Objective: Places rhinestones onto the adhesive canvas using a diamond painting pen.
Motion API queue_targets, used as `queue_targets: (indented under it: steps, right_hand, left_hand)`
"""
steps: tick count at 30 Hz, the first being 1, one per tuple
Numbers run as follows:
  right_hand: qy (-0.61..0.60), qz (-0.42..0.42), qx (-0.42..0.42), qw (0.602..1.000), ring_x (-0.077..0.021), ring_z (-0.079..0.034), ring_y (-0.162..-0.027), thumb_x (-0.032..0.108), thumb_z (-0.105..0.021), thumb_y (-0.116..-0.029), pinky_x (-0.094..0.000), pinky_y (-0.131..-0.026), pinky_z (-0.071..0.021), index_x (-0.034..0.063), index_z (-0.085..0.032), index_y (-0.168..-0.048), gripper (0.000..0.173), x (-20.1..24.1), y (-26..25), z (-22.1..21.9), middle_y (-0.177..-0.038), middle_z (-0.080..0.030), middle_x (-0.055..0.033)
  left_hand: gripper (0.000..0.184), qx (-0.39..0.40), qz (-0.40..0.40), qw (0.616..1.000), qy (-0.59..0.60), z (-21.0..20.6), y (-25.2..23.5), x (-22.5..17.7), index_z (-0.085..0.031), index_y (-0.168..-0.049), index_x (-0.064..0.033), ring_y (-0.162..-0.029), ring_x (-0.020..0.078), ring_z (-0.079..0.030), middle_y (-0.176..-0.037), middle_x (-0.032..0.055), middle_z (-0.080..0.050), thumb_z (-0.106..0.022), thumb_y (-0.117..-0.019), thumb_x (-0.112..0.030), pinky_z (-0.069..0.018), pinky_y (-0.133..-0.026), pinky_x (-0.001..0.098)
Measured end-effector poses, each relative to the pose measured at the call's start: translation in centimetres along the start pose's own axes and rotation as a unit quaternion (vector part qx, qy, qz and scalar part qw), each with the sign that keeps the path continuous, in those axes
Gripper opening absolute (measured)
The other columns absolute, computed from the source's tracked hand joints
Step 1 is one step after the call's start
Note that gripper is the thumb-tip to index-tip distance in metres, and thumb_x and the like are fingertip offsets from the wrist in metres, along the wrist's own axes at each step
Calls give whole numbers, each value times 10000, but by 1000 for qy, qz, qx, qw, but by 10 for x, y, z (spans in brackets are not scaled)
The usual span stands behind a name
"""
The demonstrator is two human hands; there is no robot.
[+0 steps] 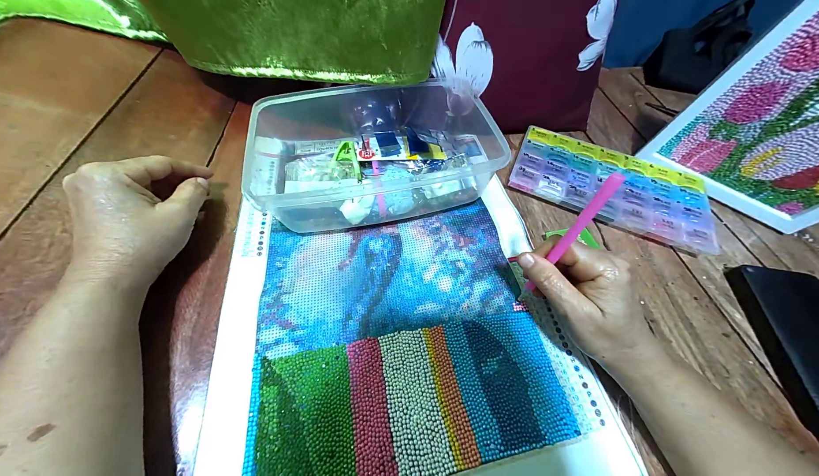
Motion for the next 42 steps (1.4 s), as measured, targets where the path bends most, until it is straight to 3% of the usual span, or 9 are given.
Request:
queue_targets:
  steps: [12, 19, 30, 35, 38, 42]
  right_hand:
    - [4, 12, 2, 1000, 110, -436, -554, 180, -539, -1013, -54, -515, -349, 68, -614, -785, 265, 3, 0, 0, -625, -494, 89]
    - [11, 15, 6, 1000, 103, -453, -561, 187, -534, -1017, -60, -523, -364, 66, -618, -787, 273, 3, 1, 0, -632, -506, 81]
    - [9, 24, 16, 1000, 102, -440, -555, 193, -536, -1021, -63, -514, -350, 65, -627, -786, 283, 5, 1, -2, -624, -500, 84]
    - [38, 60, 23, 997, 83, -434, -564, 211, -542, -1013, -80, -523, -339, 55, -633, -781, 293, 10, 1, -2, -625, -508, 64]
    - [3, 21, 11, 1000, 95, -484, -583, 212, -552, -1024, -70, -539, -393, 63, -644, -818, 271, 5, 0, 5, -653, -538, 81]
    - [-131, -93, -74, 984, 79, -538, -581, 172, -544, -1031, -94, -526, -454, 198, -633, -878, 178, -7, -3, 38, -732, -620, 167]
  left_hand:
    - [298, -5, -6, 1000, 17, -2, -2, 7, -691, -1108, 7, -767, 211, -614, -955, 189, -676, -543, -1003, -229, -496, -748, 479]
    - [325, 1, -11, 1000, 9, -2, -3, 9, -689, -1136, 5, -805, 267, -639, -984, 216, -682, -528, -1011, -249, -502, -777, 536]
    - [325, -3, -21, 1000, 17, -3, -5, 13, -693, -1116, -6, -772, 210, -616, -954, 181, -679, -530, -1003, -264, -503, -745, 477]
    - [331, -2, -18, 1000, 15, -3, -5, 13, -690, -1119, -5, -773, 220, -622, -957, 185, -679, -529, -1001, -270, -502, -750, 494]
    - [321, -2, -17, 1000, 22, -3, -4, 11, -686, -1115, 5, -766, 215, -612, -949, 185, -673, -536, -1009, -258, -499, -745, 484]
    - [290, -5, -10, 999, 31, -3, -4, 10, -691, -1120, 9, -772, 253, -626, -952, 204, -677, -544, -1009, -216, -505, -753, 521]
Point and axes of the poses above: each hand's wrist, its own y-axis away from the middle knuckle, its own z-axis out of the back of the hand, x = y × z, the point moved 7 cm from there along -y, towards the middle knuckle
